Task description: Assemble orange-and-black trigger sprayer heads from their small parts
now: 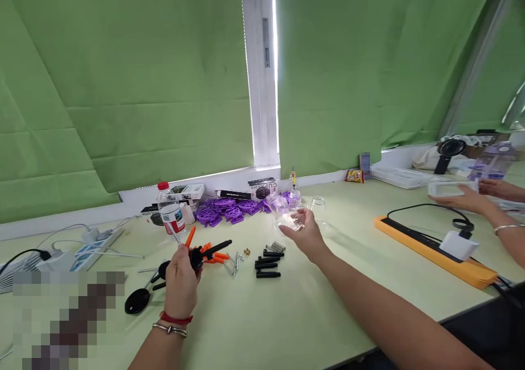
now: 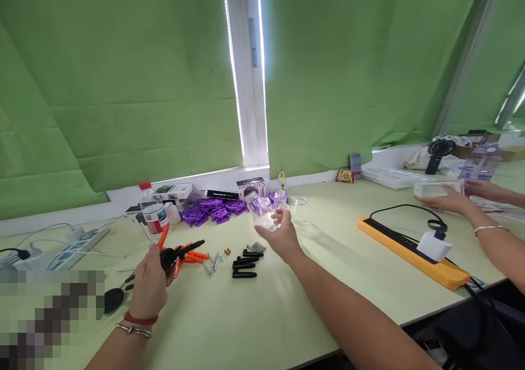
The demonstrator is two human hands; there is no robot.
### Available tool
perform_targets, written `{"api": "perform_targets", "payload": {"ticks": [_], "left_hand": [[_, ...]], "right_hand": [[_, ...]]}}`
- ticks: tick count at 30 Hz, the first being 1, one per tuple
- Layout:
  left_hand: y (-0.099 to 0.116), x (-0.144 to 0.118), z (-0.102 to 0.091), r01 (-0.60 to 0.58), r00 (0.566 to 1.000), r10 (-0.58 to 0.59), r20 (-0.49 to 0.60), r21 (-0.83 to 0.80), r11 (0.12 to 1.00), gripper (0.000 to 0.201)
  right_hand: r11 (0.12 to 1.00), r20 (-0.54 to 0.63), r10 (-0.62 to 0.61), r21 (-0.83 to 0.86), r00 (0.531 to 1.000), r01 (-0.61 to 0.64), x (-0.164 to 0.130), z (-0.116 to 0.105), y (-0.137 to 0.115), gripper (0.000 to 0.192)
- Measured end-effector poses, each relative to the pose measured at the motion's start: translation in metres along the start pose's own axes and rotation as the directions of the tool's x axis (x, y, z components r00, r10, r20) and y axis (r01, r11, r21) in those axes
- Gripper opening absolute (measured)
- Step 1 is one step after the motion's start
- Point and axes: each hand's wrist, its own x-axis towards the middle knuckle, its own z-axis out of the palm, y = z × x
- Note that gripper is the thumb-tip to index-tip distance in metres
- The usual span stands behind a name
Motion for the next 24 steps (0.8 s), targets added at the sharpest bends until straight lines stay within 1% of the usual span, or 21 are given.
{"api": "perform_targets", "payload": {"ticks": [3, 6, 9, 14, 18, 24], "left_hand": [[-0.001, -0.005, 0.002, 0.063, 0.995, -0.06, 0.074, -0.031, 0.998, 0.047], [-0.003, -0.007, 0.002, 0.044, 0.992, -0.044, 0.12, 0.0, 0.999, 0.048], [-0.004, -0.006, 0.002, 0.039, 0.993, -0.042, 0.113, 0.022, 0.999, 0.046], [-0.004, -0.006, 0.003, 0.044, 0.993, -0.045, 0.106, 0.009, 0.999, 0.049], [-0.003, -0.008, 0.004, 0.036, 0.99, -0.041, 0.136, 0.039, 0.999, 0.049], [-0.005, -0.007, 0.005, 0.045, 0.99, -0.048, 0.133, 0.026, 0.999, 0.052]], "right_hand": [[0.99, 0.094, -0.055, -0.126, 0.994, 0.067, -0.004, -0.002, 0.017, 0.072], [0.97, 0.139, -0.124, -0.191, 0.982, 0.15, -0.007, 0.0, 0.033, 0.067], [0.959, 0.131, -0.119, -0.24, 0.984, 0.148, -0.004, 0.006, 0.044, 0.069], [0.89, 0.09, -0.103, -0.435, 0.991, 0.132, 0.004, 0.012, 0.053, 0.072], [0.871, 0.059, -0.115, -0.473, 0.992, 0.129, 0.007, 0.012, 0.057, 0.071], [0.824, 0.051, -0.102, -0.555, 0.994, 0.113, 0.006, 0.013, 0.06, 0.069]]}}
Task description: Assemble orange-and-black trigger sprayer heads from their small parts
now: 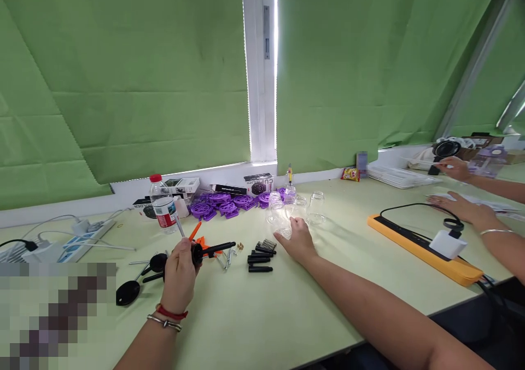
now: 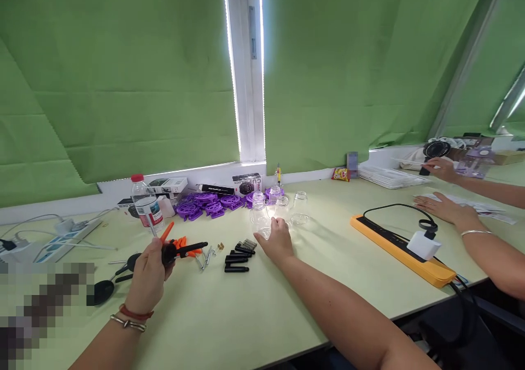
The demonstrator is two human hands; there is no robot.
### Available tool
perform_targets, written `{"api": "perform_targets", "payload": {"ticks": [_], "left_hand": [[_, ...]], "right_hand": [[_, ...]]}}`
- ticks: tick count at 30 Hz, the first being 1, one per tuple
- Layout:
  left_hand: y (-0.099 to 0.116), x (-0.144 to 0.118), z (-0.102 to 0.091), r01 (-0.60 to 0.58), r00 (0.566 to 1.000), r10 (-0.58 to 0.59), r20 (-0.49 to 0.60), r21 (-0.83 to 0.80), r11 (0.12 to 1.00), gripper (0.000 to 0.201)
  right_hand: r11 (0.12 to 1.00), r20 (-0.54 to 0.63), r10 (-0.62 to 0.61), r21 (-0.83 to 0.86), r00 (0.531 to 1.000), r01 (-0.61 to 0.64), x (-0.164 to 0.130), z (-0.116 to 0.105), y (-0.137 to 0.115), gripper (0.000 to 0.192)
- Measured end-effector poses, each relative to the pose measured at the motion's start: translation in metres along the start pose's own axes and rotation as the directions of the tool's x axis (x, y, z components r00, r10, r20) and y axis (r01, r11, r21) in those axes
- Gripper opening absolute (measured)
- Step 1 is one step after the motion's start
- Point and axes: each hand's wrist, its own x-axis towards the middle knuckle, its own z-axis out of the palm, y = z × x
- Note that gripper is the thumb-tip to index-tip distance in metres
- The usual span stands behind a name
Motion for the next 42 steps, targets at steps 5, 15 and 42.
{"api": "perform_targets", "payload": {"ticks": [5, 15, 42], "left_hand": [[-0.003, 0.001, 0.0, 0.005, 1.0, -0.005, 0.003, 0.005, 1.0, 0.052], [-0.01, 0.0, -0.003, -0.193, 0.979, 0.179, 0.102, 0.152, 0.969, 0.049], [0.0, -0.018, 0.002, -0.674, 0.709, 0.561, 0.427, 0.179, 0.717, 0.071]], "right_hand": [[0.998, 0.013, 0.036, -0.059, 0.999, -0.035, -0.002, -0.001, -0.001, 0.07], [0.993, 0.041, 0.12, 0.004, 0.992, -0.12, 0.0, 0.0, 0.001, 0.088], [0.611, 0.594, -0.305, 0.721, 0.744, -0.326, -0.06, -0.018, -0.126, 0.025]]}}
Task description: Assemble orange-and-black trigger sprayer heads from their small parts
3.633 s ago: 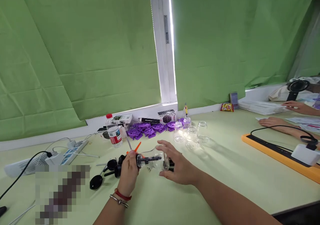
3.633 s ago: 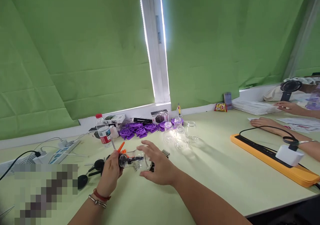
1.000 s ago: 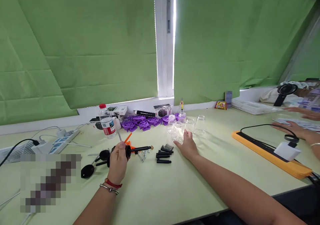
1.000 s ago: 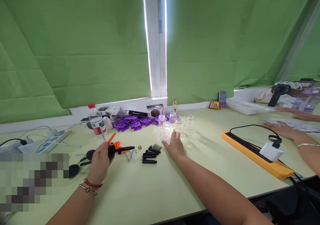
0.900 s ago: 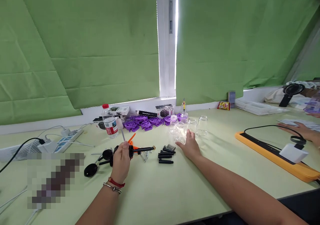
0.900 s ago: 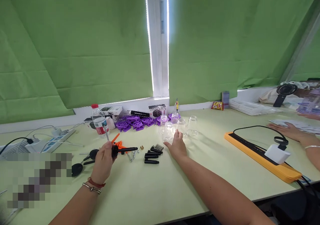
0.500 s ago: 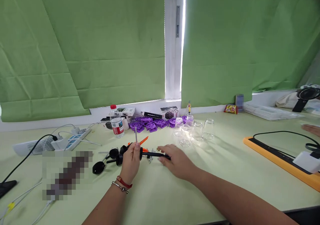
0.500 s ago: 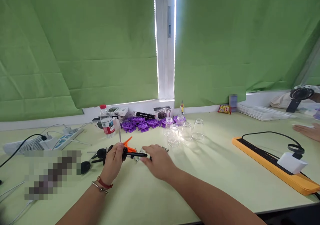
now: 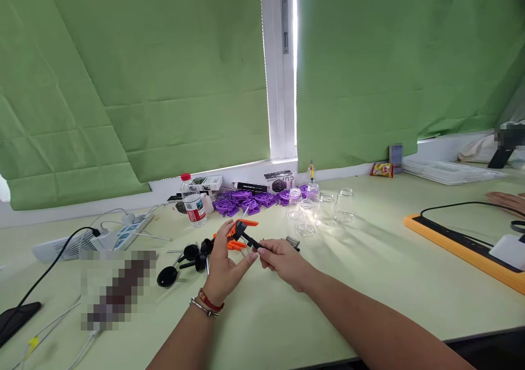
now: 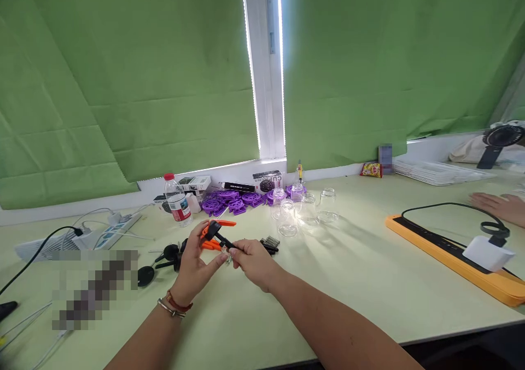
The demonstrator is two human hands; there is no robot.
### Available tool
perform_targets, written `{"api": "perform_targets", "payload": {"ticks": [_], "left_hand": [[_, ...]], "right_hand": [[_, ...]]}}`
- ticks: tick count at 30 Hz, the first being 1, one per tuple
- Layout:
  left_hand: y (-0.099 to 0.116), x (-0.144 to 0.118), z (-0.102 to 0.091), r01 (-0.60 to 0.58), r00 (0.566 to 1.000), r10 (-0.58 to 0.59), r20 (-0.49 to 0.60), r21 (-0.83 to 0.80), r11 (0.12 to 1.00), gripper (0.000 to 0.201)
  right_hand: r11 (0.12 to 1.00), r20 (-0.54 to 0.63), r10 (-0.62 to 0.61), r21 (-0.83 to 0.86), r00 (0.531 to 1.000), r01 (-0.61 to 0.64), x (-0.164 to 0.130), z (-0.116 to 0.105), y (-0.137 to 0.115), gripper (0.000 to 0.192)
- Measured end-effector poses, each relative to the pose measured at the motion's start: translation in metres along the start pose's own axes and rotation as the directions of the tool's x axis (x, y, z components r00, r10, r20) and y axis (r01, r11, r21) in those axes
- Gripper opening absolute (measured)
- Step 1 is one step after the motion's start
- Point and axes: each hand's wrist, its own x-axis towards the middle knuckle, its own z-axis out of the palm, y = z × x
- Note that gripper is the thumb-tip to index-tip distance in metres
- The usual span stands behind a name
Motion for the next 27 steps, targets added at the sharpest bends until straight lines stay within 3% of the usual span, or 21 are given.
{"api": "perform_targets", "payload": {"ticks": [4, 10, 13, 16, 20, 27], "left_hand": [[0.001, 0.0, 0.0, -0.039, 0.999, 0.038, 0.022, 0.044, 0.998, 0.082], [-0.003, 0.0, -0.004, -0.021, 0.999, 0.019, 0.041, 0.042, 0.999, 0.068], [-0.004, 0.001, -0.007, -0.057, 0.997, 0.05, 0.063, 0.11, 0.992, 0.069], [-0.002, 0.002, -0.006, -0.132, 0.986, 0.109, 0.124, 0.195, 0.972, 0.093], [0.002, -0.002, 0.0, -0.107, 0.982, 0.04, 0.183, 0.374, 0.921, 0.114], [0.012, -0.004, 0.01, -0.033, 0.99, -0.042, 0.135, 0.512, 0.858, 0.1]], "right_hand": [[0.992, 0.076, -0.063, 0.116, 0.995, 0.054, -0.003, 0.002, 0.003, 0.035], [0.963, 0.199, -0.059, 0.269, 0.978, 0.003, -0.004, 0.008, 0.009, 0.045], [0.941, 0.197, -0.026, 0.334, 0.98, -0.043, -0.004, 0.01, 0.01, 0.047], [0.926, 0.171, 0.023, 0.368, 0.985, -0.085, -0.004, 0.011, 0.011, 0.051], [0.925, 0.115, 0.089, 0.359, 0.989, -0.125, -0.002, 0.012, 0.014, 0.053], [0.925, 0.088, 0.149, 0.339, 0.985, -0.17, 0.004, 0.009, 0.022, 0.046]]}}
